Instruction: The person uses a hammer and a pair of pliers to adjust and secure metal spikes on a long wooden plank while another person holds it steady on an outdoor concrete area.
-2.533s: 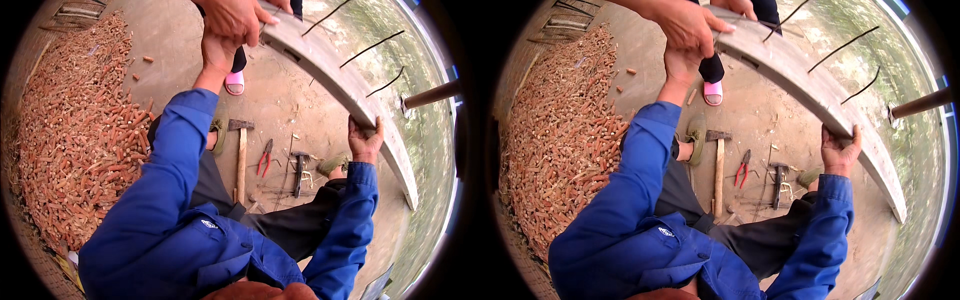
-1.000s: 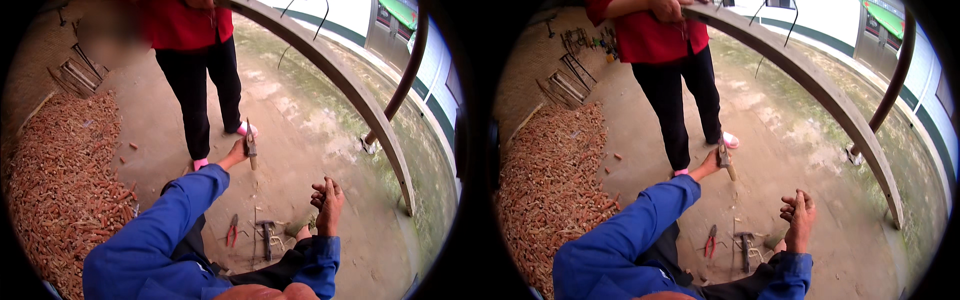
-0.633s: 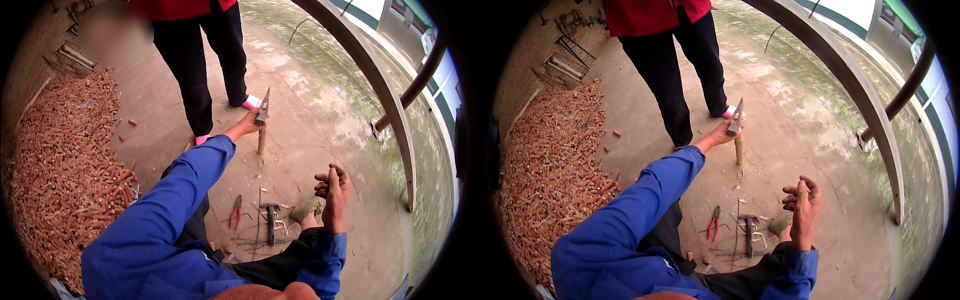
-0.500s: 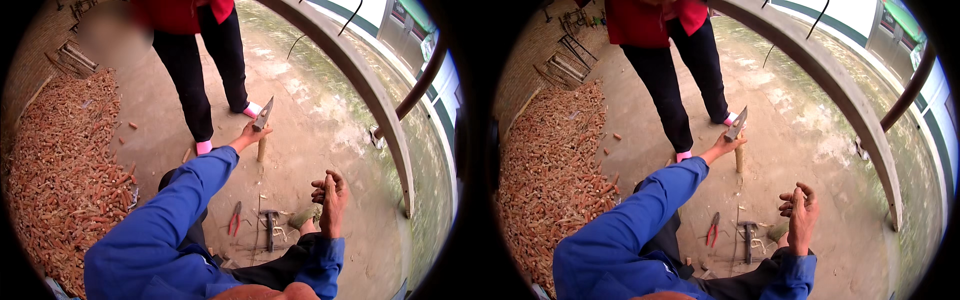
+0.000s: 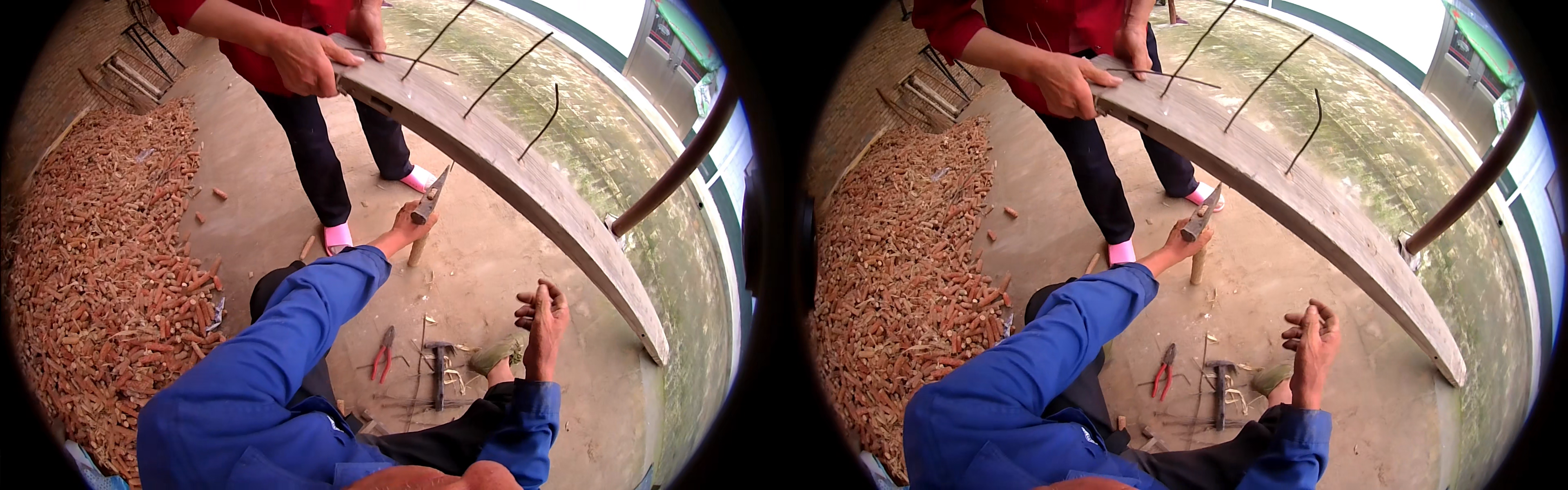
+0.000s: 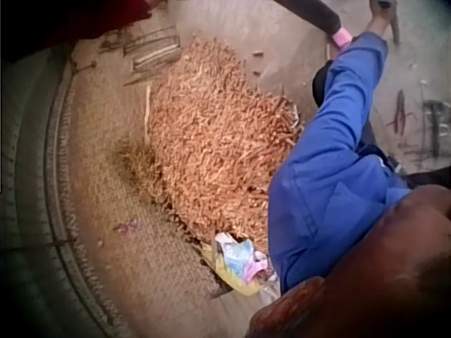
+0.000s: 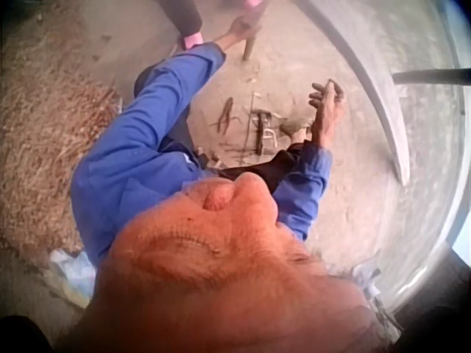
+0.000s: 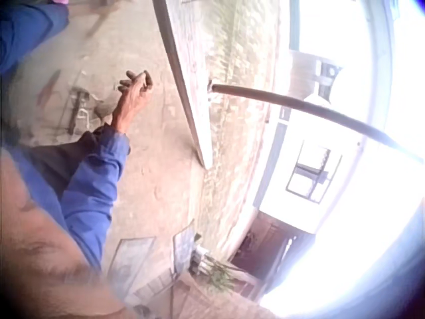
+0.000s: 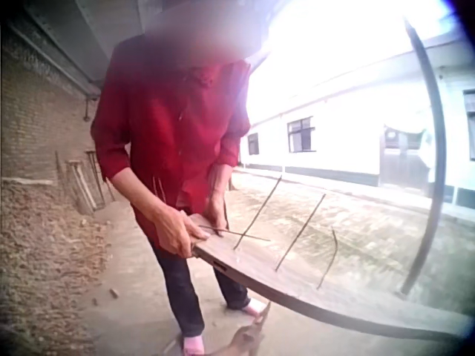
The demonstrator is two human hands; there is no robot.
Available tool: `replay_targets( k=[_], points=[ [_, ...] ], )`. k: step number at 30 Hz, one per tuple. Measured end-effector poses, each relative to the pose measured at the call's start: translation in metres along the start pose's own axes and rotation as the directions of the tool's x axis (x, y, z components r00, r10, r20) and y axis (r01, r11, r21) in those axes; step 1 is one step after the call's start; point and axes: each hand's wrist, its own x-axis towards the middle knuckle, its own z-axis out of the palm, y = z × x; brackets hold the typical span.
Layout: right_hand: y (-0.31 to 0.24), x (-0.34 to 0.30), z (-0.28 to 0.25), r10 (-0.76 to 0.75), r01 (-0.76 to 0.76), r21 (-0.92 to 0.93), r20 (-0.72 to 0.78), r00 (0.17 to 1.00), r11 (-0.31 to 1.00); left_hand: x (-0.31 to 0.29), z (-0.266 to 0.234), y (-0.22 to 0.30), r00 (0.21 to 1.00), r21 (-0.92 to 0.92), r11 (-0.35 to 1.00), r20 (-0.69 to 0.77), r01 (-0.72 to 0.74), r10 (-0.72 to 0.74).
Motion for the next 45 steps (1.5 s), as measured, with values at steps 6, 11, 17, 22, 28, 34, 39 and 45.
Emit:
replay_targets(
  k=[6,11,17,22,28,34,39,45],
  points=[
    [-0.002,0.038,-0.006,0.286,-0.267,0.332,-0.009,0.958,0.905,-0.018,0.006,0.023,0.996,0.0,1.0,-0.087,0.003,-0.003],
    [0.028,0.073,-0.009,0.371,-0.353,0.535,0.078,0.926,0.768,-0.023,0.018,0.04,0.994,-0.041,0.999,-0.112,-0.024,0.02],
    [0.092,0.109,0.006,0.501,-0.439,0.618,0.084,0.861,0.652,-0.031,0.026,0.029,0.976,0.035,0.999,-0.214,-0.041,0.047],
    [0.09,0.116,0.008,0.453,-0.396,0.642,0.083,0.887,0.657,-0.028,0.023,0.038,0.998,-0.041,0.999,-0.063,-0.023,0.02],
    [0.082,0.105,0.002,0.433,-0.39,0.603,0.082,0.898,0.696,-0.033,0.034,0.055,0.998,0.079,0.996,-0.046,-0.041,0.045],
    [0.08,0.098,0.0,0.411,-0.387,0.571,0.093,0.907,0.724,-0.039,0.032,0.06,0.986,0.209,0.973,-0.106,-0.101,0.125],
    [0.069,0.09,0.016,0.432,-0.412,0.513,0.087,0.898,0.753,-0.036,0.022,0.047,1.0,0.129,0.991,-0.014,-0.017,0.019],
    [0.081,0.098,-0.002,0.408,-0.42,0.477,0.136,0.903,0.772,-0.032,-0.042,0.089,0.807,0.537,0.832,0.548,-0.14,-0.218]
  ],
)
